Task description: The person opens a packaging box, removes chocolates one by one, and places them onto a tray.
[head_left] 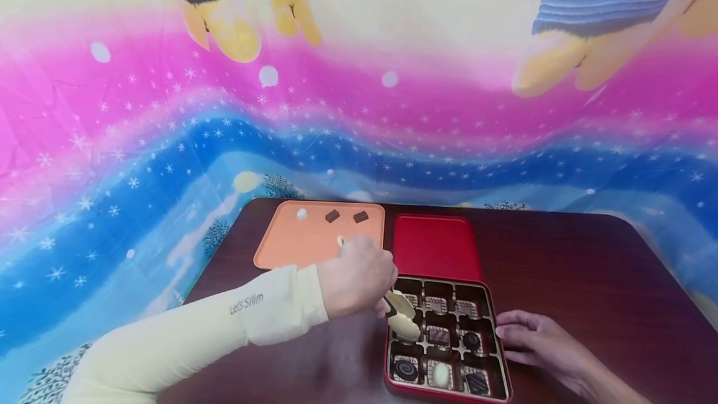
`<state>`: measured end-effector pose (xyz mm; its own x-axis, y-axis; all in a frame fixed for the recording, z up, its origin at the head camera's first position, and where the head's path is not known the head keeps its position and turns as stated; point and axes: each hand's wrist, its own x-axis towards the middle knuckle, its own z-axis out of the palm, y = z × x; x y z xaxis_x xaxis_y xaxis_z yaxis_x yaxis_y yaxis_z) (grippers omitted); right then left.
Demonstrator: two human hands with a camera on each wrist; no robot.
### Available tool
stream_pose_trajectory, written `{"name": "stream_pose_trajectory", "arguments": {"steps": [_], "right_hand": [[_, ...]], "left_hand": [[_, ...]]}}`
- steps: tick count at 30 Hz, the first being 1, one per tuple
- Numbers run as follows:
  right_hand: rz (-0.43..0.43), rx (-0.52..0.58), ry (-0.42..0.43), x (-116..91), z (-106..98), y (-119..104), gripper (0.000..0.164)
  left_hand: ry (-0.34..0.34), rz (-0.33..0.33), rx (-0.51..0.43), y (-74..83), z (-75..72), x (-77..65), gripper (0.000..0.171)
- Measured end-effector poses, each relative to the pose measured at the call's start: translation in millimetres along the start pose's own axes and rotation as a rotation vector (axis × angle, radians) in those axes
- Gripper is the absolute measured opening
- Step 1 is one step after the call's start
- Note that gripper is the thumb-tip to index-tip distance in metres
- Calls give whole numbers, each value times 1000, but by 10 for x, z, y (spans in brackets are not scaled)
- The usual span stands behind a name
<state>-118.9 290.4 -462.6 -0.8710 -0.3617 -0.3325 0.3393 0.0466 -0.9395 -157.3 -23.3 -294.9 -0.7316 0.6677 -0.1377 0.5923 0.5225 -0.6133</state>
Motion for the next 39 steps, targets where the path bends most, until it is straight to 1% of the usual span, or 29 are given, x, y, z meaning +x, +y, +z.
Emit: {"name": "stream_pose_trajectory", "arguments": {"steps": [3, 7, 12, 16, 23, 30, 39], "right_hand": [[1, 2, -2, 0, -2, 3, 40], [-1, 8, -5, 0, -5, 6, 39], [-6, 9, -6, 1, -6, 6, 39], [-7, 7, -7, -1, -6, 3, 39], [-6, 6, -8, -5, -2, 0, 38], [-7, 5, 6, -1, 4, -13, 40], [-7, 11, 3, -11, 4, 7, 39]], "left_hand": [[4, 23, 44, 42, 17, 1, 50], [17, 31, 87, 80, 26, 7, 48], [9, 34, 94, 119, 25, 22, 49], [-12, 42, 95, 159, 21, 54, 43], [-60, 65, 102, 235, 23, 130, 27], [-40, 86, 127, 291, 50, 166, 24], [-13, 95, 134, 329, 86, 174, 28]]}}
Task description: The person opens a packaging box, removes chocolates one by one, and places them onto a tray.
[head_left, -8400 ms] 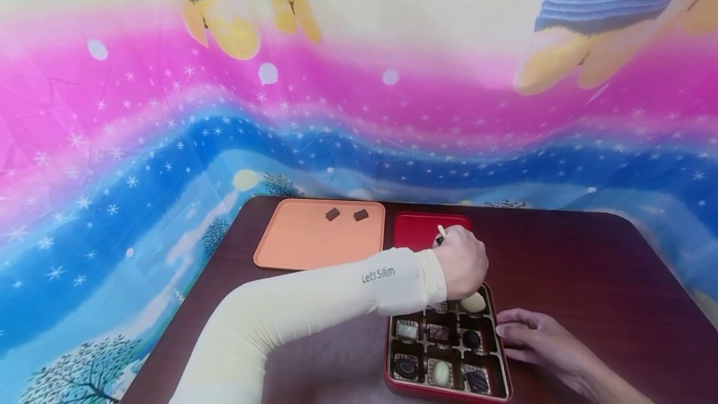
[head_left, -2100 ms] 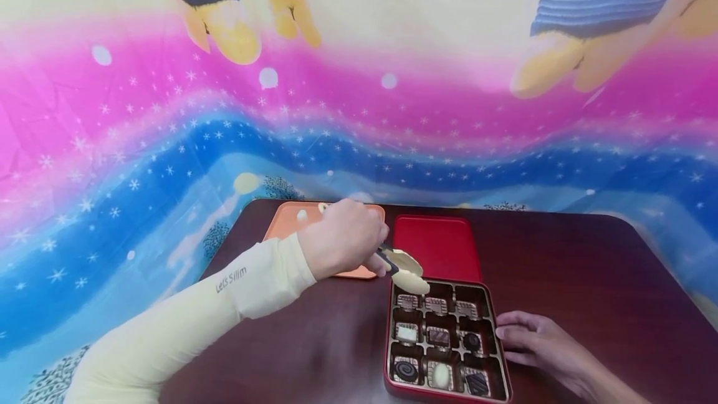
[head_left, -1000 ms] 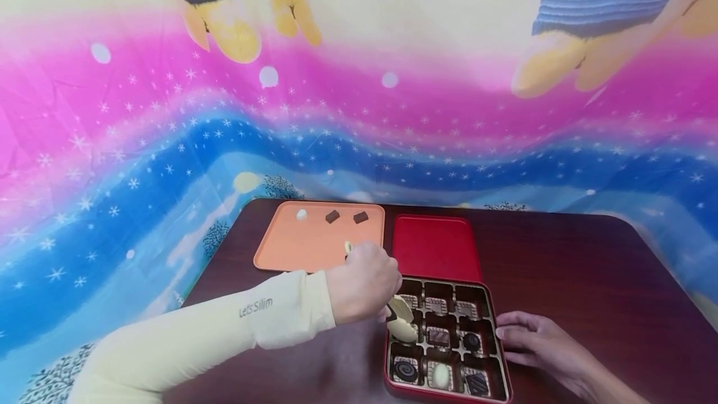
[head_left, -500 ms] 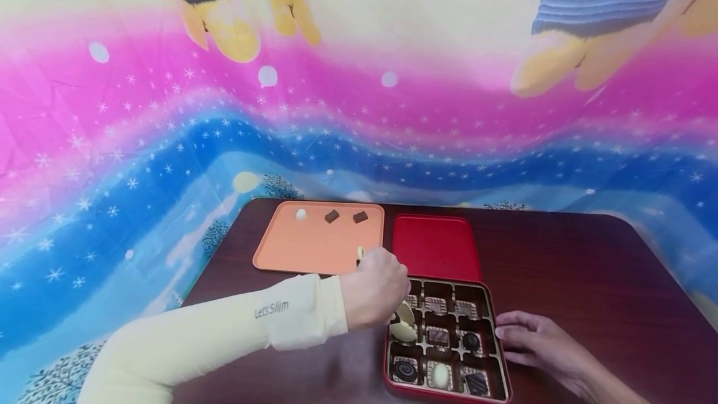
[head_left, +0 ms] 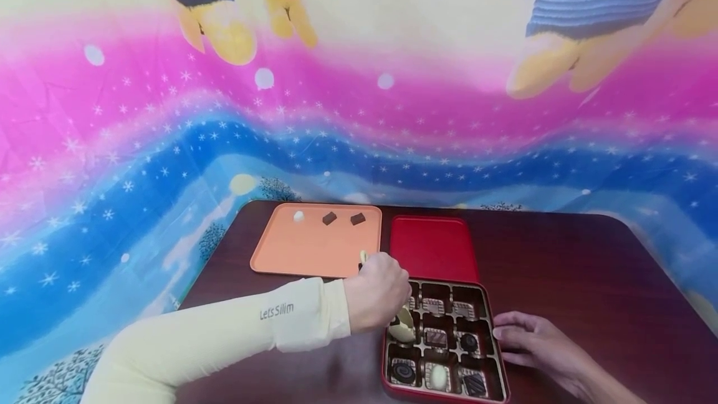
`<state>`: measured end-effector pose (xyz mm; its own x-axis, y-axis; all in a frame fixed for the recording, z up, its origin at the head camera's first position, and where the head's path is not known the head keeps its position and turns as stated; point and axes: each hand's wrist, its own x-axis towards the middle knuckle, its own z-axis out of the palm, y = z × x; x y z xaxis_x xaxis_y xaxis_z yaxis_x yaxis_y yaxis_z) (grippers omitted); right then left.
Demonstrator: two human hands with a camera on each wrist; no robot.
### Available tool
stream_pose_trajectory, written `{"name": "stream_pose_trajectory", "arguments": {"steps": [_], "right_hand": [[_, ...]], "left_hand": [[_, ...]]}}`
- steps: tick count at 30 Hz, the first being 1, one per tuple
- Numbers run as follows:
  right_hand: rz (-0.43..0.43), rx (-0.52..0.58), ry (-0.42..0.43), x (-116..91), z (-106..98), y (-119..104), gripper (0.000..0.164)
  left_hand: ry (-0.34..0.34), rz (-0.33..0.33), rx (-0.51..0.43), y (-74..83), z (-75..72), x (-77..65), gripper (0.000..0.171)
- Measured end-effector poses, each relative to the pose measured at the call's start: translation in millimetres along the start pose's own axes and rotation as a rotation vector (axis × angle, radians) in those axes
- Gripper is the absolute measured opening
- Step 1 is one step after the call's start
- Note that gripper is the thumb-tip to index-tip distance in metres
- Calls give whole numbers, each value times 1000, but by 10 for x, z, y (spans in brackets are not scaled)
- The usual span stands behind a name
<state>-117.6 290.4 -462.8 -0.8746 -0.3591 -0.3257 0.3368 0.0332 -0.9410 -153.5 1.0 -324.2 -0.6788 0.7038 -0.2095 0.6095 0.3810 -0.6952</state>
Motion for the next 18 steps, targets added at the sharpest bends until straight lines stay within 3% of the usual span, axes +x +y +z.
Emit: {"name": "stream_pose_trajectory", "arguments": {"steps": [18], "right_hand": [[-3, 3, -5, 11, -12, 17, 39]], "left_hand": [[35, -2, -3, 0, 43, -29, 29]]}}
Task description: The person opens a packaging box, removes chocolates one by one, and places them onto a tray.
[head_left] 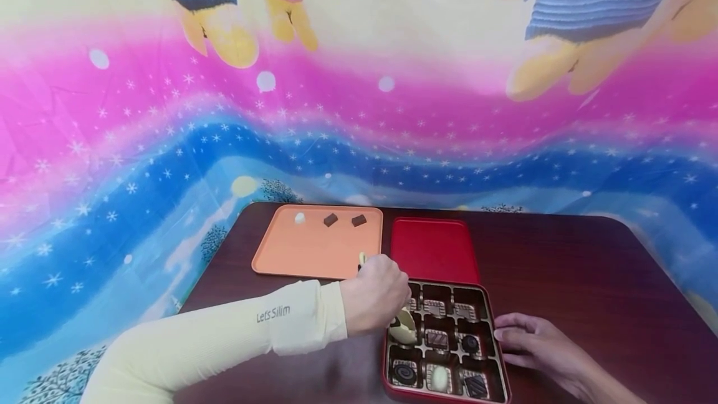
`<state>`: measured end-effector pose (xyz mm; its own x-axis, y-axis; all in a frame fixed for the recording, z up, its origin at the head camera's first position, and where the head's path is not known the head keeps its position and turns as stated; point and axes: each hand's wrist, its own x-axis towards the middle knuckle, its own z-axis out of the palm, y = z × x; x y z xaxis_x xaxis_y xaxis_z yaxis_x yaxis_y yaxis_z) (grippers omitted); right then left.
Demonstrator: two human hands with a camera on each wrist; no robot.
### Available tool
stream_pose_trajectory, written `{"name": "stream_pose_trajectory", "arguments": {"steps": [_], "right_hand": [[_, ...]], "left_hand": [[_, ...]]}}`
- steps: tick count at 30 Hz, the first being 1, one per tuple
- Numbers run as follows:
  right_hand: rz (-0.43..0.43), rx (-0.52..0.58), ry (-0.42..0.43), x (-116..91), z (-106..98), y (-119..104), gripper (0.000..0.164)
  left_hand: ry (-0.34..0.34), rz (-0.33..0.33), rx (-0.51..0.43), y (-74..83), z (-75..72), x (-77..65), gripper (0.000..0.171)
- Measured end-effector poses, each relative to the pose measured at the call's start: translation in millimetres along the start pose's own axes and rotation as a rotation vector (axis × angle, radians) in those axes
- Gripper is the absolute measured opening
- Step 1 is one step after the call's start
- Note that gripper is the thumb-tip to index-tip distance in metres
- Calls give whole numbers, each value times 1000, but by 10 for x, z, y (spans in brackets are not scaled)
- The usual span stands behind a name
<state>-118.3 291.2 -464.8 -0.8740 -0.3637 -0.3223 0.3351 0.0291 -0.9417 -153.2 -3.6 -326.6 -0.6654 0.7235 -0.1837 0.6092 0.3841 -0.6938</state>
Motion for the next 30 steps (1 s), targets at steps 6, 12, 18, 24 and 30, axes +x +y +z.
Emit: {"name": "stream_pose_trajectory", "arguments": {"steps": [6, 12, 18, 24, 30], "right_hand": [[-2, -1, -7, 4, -8, -6, 39], [-3, 3, -14, -1, -6, -8, 39], [-3, -2, -18, -8, -10, -12, 39], [-1, -4, -12, -6, -11, -15, 39], [4, -3, -11, 6, -12, -8, 39]], "left_hand": [[-1, -8, -13, -54, -38, -13, 25], [3, -23, -30, -154, -85, -39, 24], [28, -60, -89, -278, -143, -78, 31], [55, -89, -140, -398, -198, -119, 32], [58, -110, -151, -518, -225, -145, 38]]}}
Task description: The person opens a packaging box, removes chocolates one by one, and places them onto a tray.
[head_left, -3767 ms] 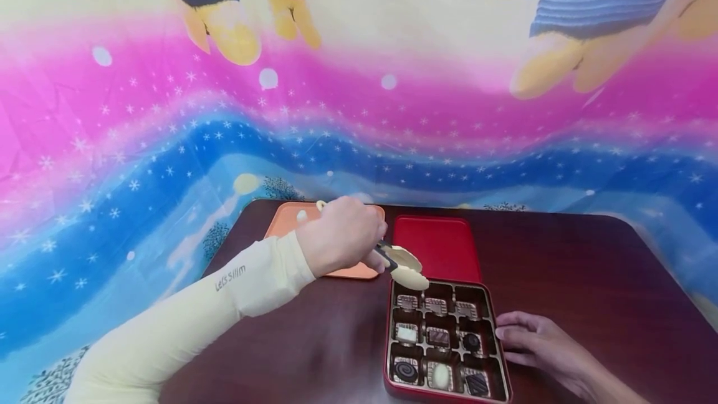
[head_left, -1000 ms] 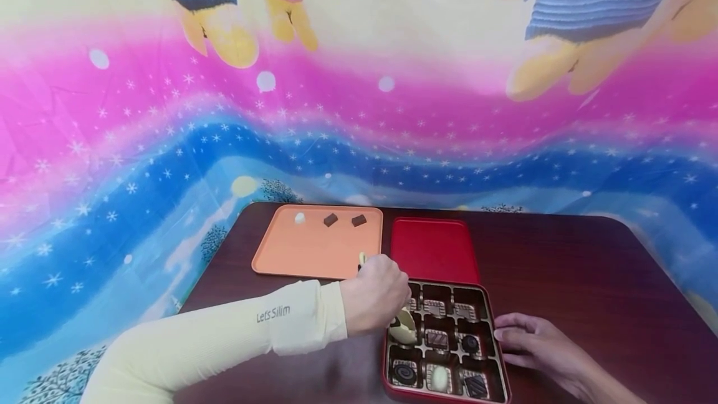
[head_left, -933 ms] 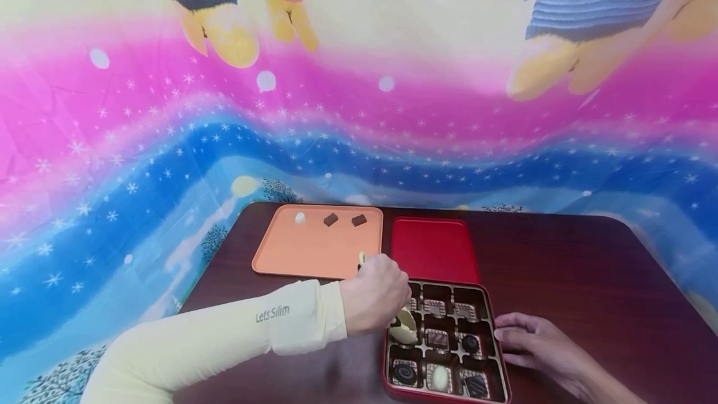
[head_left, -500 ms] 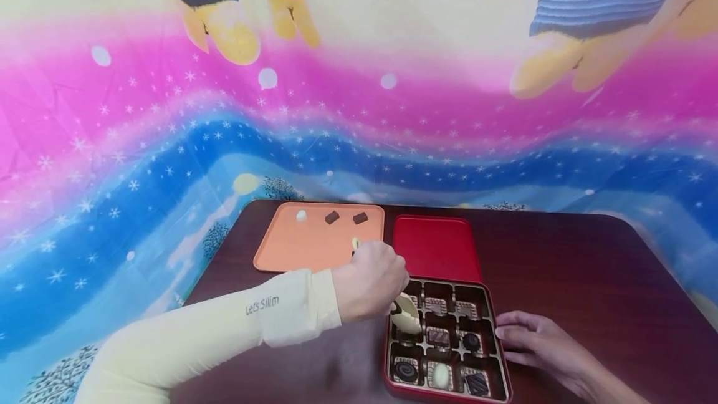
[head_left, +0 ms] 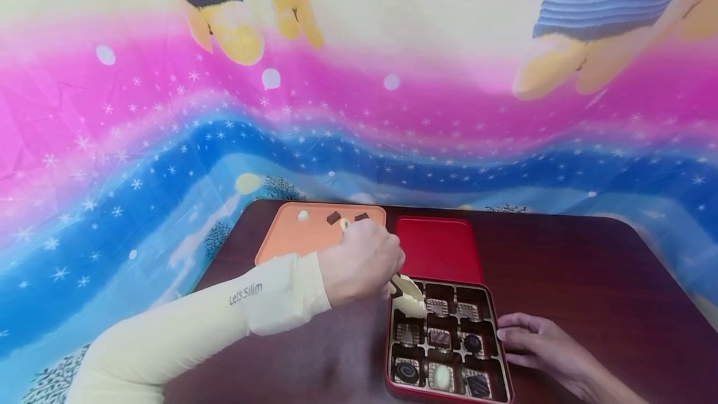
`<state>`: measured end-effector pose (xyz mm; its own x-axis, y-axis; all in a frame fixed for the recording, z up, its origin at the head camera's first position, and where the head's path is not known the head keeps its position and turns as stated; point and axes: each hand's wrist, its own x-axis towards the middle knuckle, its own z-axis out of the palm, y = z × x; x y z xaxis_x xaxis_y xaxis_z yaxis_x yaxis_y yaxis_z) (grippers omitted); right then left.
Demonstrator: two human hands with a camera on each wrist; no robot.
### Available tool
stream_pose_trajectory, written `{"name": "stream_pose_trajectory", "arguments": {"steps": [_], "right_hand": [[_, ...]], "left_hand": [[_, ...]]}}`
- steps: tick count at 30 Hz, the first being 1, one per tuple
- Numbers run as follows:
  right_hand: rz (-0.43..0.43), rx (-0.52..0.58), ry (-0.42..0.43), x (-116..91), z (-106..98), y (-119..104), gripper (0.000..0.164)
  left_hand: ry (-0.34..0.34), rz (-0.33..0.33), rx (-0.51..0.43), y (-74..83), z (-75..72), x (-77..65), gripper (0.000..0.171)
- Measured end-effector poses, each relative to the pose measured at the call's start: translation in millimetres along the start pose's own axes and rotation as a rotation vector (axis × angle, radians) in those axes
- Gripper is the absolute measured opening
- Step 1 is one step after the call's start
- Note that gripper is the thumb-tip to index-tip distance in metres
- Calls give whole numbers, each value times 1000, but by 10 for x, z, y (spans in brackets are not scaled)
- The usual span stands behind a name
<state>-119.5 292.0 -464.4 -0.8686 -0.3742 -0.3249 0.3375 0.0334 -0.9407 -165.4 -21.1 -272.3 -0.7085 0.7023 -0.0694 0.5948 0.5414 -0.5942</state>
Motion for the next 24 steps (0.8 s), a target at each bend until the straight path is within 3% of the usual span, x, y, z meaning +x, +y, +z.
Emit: {"name": "stream_pose_trajectory", "arguments": {"steps": [6, 10, 17, 24], "right_hand": [[2, -6, 13, -2, -2, 1, 40], [4, -5, 15, -5, 1, 3, 40], [5, -4, 16, -5, 3, 4, 40], [0, 1, 14, -12, 15, -12, 40]], "left_hand": [[-17, -46, -31, -179, -25, 57, 38], [-63, -93, -78, -355, 29, 144, 40], [-171, -160, -149, -707, 267, 307, 45], [-237, -240, -201, -995, 629, 447, 44]]}}
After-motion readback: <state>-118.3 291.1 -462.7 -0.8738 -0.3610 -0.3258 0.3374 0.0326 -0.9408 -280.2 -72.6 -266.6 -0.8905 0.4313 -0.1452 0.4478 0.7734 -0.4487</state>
